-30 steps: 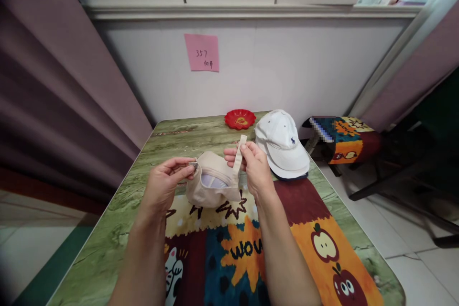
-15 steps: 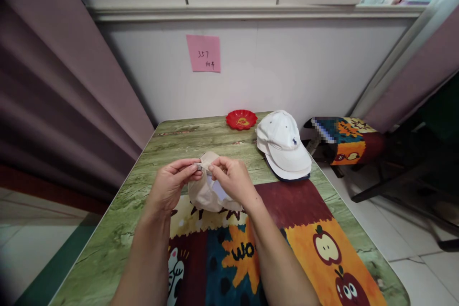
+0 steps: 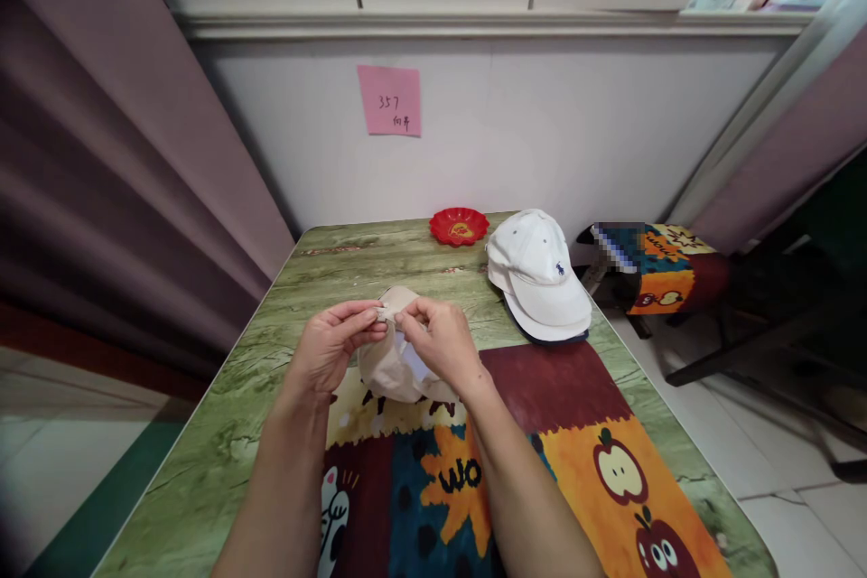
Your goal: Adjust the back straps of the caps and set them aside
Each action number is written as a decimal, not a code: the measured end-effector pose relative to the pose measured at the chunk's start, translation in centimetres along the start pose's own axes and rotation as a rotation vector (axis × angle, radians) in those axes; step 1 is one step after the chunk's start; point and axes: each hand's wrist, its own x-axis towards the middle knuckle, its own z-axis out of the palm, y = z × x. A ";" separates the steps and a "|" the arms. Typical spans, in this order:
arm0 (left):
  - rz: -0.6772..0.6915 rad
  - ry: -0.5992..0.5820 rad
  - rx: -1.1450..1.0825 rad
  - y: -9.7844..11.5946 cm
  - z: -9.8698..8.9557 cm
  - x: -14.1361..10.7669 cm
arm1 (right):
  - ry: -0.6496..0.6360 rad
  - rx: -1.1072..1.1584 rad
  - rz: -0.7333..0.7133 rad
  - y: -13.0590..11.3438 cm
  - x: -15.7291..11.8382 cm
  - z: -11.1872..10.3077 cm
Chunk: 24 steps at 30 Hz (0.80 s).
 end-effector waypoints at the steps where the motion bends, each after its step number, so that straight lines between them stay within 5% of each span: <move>1: 0.002 0.002 0.000 0.0 0.0 0.0 | 0.014 0.004 0.004 0.0 0.0 -0.1; 24: 0.019 -0.030 0.090 0.0 -0.4 -0.1 | -0.089 0.059 -0.017 0.3 0.0 -0.3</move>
